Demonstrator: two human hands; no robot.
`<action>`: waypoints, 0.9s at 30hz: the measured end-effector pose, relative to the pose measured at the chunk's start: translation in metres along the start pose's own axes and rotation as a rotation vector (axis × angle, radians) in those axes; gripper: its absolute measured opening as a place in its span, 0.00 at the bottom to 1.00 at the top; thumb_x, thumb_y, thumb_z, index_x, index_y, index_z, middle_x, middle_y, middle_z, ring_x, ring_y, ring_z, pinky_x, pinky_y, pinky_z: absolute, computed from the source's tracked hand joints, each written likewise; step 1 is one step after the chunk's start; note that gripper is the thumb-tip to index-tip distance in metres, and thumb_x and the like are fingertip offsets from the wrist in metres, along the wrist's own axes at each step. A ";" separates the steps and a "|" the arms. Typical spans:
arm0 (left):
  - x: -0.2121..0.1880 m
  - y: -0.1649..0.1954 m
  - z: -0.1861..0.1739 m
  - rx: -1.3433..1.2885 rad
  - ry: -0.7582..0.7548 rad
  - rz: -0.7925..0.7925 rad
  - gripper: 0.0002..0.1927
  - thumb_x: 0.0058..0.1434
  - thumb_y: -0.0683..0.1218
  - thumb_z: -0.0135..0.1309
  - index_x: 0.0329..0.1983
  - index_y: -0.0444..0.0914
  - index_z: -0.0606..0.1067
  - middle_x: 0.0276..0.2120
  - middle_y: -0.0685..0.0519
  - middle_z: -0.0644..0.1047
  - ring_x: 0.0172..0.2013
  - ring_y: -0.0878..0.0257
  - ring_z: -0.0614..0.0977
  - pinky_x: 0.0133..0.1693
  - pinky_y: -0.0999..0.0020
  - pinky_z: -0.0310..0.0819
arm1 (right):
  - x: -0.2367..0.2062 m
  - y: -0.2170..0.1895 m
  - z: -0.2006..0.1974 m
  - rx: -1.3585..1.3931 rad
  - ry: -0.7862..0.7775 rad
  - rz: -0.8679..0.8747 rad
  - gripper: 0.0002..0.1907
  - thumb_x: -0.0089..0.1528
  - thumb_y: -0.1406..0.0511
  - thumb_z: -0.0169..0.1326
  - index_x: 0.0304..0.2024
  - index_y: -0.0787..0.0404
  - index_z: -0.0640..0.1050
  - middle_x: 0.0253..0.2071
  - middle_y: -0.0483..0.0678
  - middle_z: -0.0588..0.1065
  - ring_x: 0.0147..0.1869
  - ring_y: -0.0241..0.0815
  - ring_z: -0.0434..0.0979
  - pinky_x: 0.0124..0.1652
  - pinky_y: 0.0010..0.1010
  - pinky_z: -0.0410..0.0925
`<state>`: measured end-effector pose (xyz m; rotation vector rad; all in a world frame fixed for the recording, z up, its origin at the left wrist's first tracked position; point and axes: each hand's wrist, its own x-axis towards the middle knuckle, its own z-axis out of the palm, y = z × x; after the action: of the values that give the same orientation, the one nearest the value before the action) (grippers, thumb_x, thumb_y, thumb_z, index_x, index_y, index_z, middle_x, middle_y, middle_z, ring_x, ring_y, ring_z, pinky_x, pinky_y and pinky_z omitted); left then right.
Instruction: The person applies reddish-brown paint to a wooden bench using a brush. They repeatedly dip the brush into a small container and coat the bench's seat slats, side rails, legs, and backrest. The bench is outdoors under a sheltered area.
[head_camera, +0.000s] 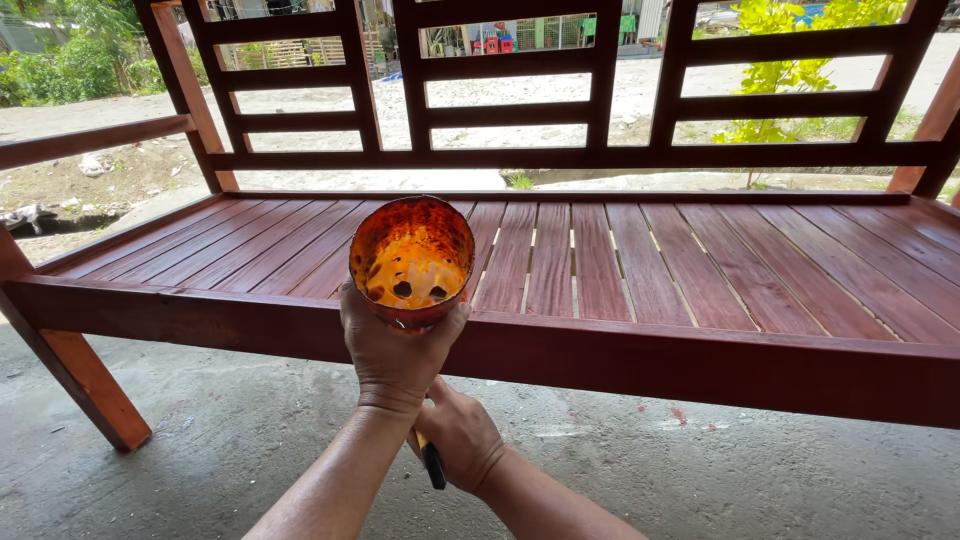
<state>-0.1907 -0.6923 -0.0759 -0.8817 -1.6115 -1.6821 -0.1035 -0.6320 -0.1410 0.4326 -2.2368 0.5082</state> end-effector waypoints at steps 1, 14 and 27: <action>-0.001 0.000 0.000 0.010 0.008 0.015 0.47 0.39 0.49 0.77 0.58 0.33 0.63 0.51 0.46 0.71 0.51 0.56 0.78 0.53 0.62 0.77 | -0.001 0.001 -0.002 -0.003 0.016 0.005 0.11 0.54 0.69 0.58 0.39 0.58 0.73 0.51 0.60 0.70 0.39 0.57 0.79 0.37 0.46 0.73; -0.104 0.134 0.184 -0.381 -0.128 -0.074 0.43 0.44 0.46 0.74 0.61 0.35 0.65 0.53 0.49 0.75 0.54 0.58 0.81 0.53 0.65 0.81 | -0.255 0.090 -0.313 -0.440 0.162 0.154 0.11 0.51 0.71 0.63 0.32 0.57 0.74 0.48 0.56 0.77 0.36 0.50 0.84 0.32 0.37 0.76; -0.203 0.294 0.364 -0.515 -0.386 -0.123 0.51 0.43 0.49 0.75 0.66 0.37 0.58 0.56 0.47 0.69 0.58 0.56 0.77 0.57 0.64 0.81 | -0.370 0.093 -0.558 -0.757 0.661 0.892 0.06 0.61 0.70 0.62 0.39 0.62 0.77 0.34 0.51 0.78 0.35 0.39 0.81 0.37 0.28 0.75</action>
<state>0.1804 -0.3425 -0.0667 -1.4585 -1.5086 -2.1659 0.4360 -0.2274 -0.1017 -1.0150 -1.6773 0.1472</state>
